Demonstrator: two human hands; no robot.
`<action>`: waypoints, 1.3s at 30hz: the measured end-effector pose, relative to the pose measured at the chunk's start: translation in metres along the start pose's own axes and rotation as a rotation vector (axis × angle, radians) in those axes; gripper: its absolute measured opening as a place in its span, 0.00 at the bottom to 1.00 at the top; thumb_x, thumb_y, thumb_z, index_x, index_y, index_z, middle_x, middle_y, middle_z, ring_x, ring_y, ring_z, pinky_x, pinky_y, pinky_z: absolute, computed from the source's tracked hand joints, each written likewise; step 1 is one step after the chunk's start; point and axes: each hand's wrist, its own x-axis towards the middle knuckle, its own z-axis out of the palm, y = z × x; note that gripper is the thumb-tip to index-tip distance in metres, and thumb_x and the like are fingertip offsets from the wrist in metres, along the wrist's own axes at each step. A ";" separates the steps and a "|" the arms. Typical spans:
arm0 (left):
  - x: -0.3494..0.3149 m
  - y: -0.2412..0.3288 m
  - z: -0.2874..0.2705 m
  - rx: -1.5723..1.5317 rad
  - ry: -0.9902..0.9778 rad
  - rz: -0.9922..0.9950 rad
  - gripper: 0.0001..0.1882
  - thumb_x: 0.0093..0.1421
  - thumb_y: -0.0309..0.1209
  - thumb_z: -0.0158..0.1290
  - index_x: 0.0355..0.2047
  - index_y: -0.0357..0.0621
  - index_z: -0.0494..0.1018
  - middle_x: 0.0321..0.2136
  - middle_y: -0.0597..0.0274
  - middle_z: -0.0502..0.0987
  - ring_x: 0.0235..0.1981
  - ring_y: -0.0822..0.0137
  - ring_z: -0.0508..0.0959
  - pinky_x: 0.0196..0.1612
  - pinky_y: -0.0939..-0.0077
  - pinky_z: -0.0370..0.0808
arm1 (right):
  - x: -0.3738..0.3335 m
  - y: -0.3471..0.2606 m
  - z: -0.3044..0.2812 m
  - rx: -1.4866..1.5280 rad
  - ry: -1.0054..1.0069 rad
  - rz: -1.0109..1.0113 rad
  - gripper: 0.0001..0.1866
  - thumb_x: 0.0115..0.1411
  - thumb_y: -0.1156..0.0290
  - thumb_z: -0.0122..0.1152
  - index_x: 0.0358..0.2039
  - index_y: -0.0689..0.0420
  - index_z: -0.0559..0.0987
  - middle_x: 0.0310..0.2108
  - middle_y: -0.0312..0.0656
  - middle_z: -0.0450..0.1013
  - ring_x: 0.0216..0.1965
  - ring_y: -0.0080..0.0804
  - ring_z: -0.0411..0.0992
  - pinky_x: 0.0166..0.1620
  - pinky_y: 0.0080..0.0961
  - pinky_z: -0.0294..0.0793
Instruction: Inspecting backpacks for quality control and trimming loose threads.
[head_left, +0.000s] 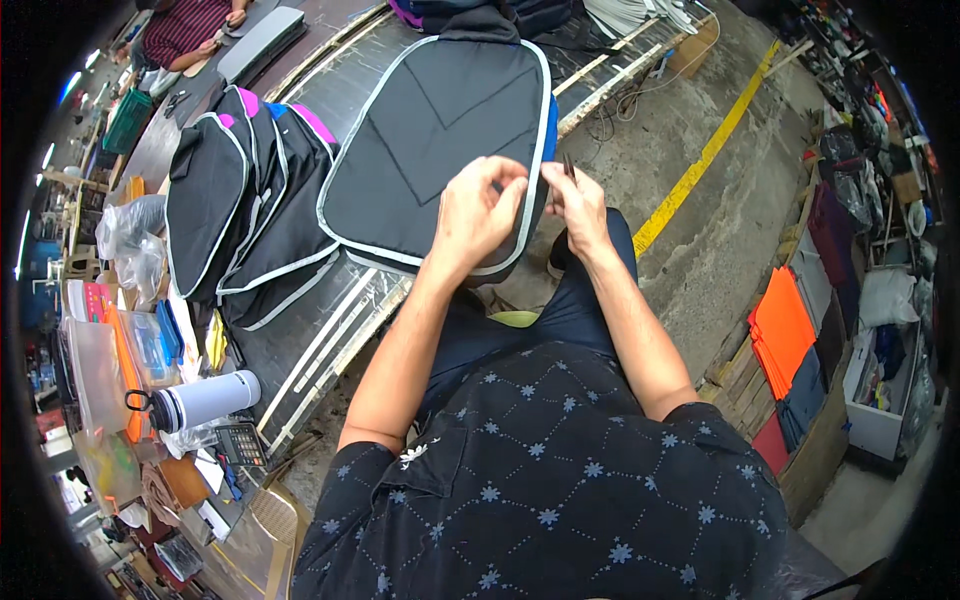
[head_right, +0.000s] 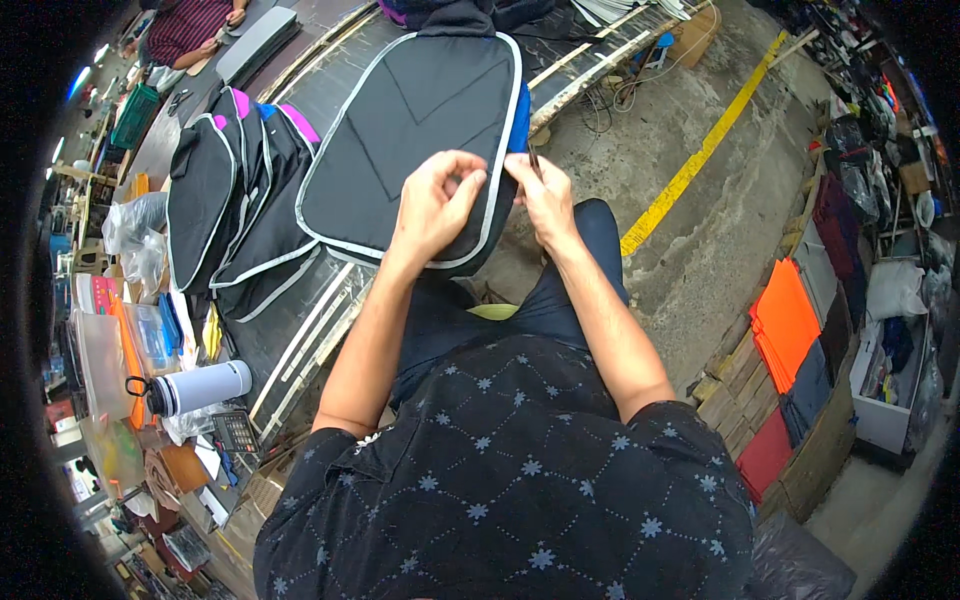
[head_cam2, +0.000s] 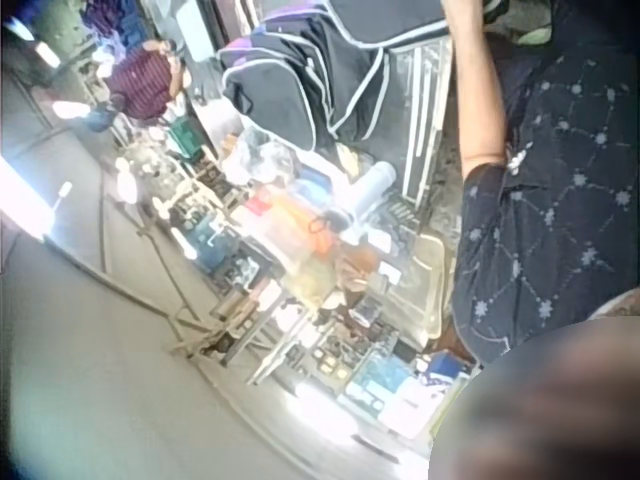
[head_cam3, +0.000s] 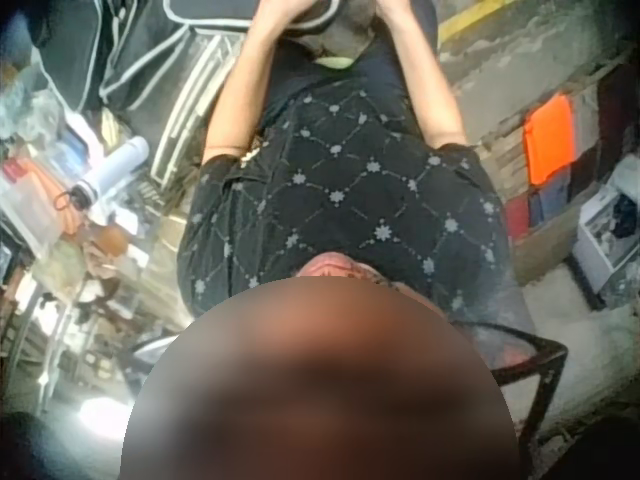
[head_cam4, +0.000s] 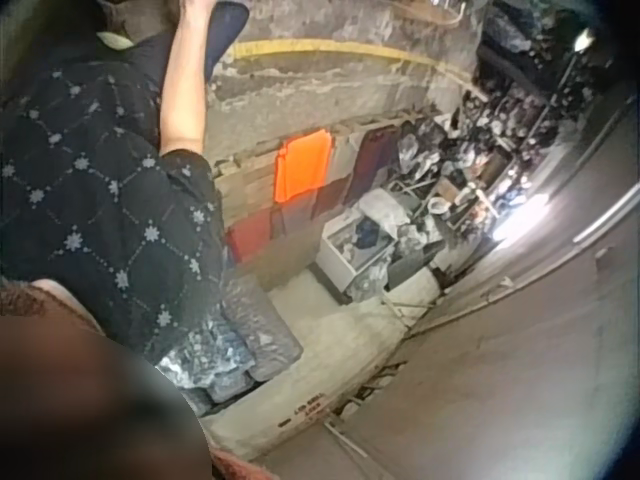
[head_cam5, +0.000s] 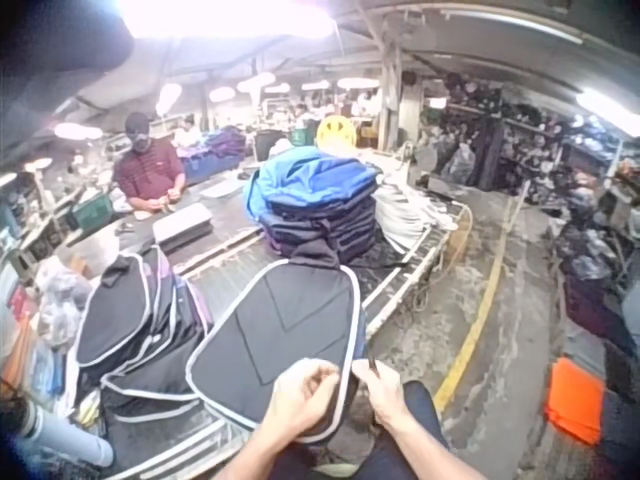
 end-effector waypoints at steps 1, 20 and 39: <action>0.010 -0.005 0.003 0.084 0.042 0.067 0.11 0.64 0.31 0.66 0.45 0.39 0.85 0.32 0.60 0.82 0.25 0.70 0.77 0.33 0.72 0.77 | 0.008 -0.002 0.000 -0.036 0.021 -0.023 0.19 0.69 0.51 0.71 0.45 0.54 0.87 0.24 0.21 0.66 0.26 0.12 0.65 0.34 0.19 0.71; 0.040 -0.044 0.045 -0.452 0.031 -0.335 0.08 0.68 0.29 0.64 0.39 0.36 0.85 0.29 0.70 0.82 0.27 0.82 0.74 0.32 0.83 0.71 | 0.017 0.006 -0.008 -0.255 0.002 -0.218 0.11 0.68 0.69 0.72 0.44 0.64 0.87 0.33 0.30 0.82 0.34 0.15 0.74 0.39 0.18 0.75; 0.034 -0.048 0.047 -0.572 0.040 -0.303 0.06 0.67 0.28 0.64 0.36 0.37 0.83 0.27 0.72 0.81 0.27 0.82 0.74 0.33 0.82 0.74 | -0.012 -0.059 0.014 -1.082 0.140 -0.627 0.11 0.63 0.66 0.72 0.43 0.55 0.83 0.36 0.47 0.85 0.36 0.51 0.84 0.40 0.45 0.83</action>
